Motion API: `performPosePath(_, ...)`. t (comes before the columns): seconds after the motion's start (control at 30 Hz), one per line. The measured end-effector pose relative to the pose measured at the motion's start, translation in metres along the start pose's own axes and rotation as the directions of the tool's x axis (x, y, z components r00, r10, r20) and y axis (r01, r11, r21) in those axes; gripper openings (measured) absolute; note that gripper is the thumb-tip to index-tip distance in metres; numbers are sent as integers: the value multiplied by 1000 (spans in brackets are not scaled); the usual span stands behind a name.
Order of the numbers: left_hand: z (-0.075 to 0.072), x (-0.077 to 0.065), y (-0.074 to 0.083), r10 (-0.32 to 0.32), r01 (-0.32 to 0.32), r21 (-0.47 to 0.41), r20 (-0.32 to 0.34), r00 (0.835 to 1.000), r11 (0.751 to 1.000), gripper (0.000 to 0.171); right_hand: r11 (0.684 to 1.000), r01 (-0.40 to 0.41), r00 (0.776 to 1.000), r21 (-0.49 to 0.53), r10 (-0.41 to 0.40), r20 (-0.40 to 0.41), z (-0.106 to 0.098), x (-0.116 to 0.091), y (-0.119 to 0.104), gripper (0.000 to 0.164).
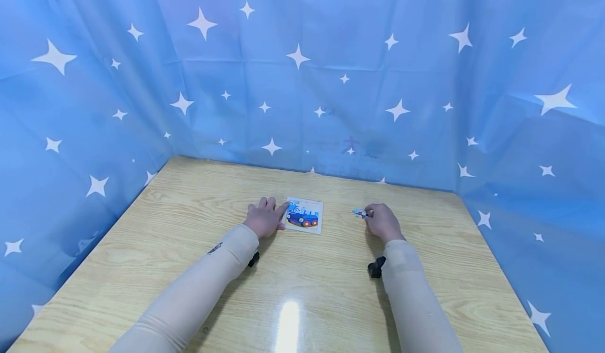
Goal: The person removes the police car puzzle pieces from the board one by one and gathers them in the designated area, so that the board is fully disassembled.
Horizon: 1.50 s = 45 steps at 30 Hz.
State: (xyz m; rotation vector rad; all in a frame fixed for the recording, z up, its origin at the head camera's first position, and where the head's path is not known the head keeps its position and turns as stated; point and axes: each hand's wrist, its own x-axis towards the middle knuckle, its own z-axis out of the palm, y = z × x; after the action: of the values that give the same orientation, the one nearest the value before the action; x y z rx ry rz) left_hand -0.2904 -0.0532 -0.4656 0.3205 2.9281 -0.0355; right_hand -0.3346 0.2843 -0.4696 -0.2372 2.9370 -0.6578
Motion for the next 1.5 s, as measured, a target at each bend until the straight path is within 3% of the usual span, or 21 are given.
performPosePath(1.03,4,6,-2,0,0,-11,-8,1000,1000,68,1000,12,1000,-15,-12,-6,-4,-2,-4,31)
performPosePath(1.27,5,6,-1,1,-1,-27,-5,1000,1000,66,1000,19,1000,-10,-19,-8,-2,0,-1,38)
performPosePath(1.5,4,3,-1,2,-2,-29,-8,1000,1000,66,997,71,997,14,-70,-39,0,6,-18,43)
